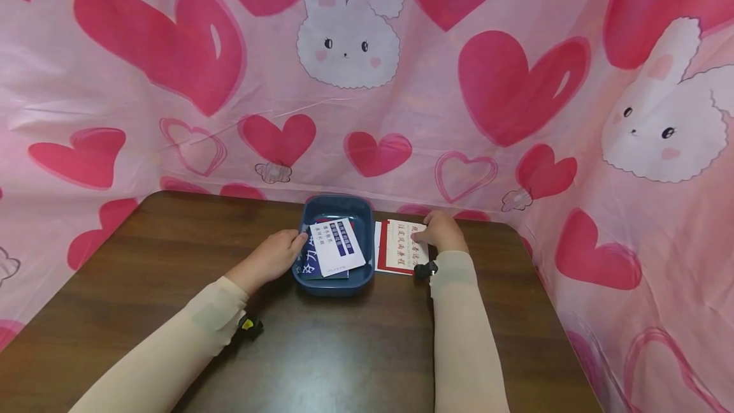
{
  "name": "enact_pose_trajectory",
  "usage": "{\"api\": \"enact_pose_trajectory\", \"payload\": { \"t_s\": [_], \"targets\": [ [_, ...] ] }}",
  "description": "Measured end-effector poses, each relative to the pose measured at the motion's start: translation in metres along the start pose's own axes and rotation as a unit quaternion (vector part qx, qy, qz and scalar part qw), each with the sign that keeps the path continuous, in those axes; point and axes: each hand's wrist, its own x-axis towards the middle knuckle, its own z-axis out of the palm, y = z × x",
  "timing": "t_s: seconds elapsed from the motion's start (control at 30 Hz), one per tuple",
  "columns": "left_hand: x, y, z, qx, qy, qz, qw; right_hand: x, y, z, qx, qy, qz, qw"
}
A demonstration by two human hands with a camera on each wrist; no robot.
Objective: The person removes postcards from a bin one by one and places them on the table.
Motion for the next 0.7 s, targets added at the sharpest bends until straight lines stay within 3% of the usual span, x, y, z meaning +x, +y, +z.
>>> {"api": "enact_pose_trajectory", "payload": {
  "t_s": [0.5,0.7],
  "targets": [
    [-0.001,0.0,0.0,-0.006,-0.004,-0.007,0.9999,-0.004,0.009,-0.008,0.021,-0.018,-0.004,1.0],
    [-0.001,-0.001,0.001,-0.012,-0.008,-0.005,0.9999,-0.013,-0.013,-0.019,0.043,-0.02,-0.035,0.998]
  ]
}}
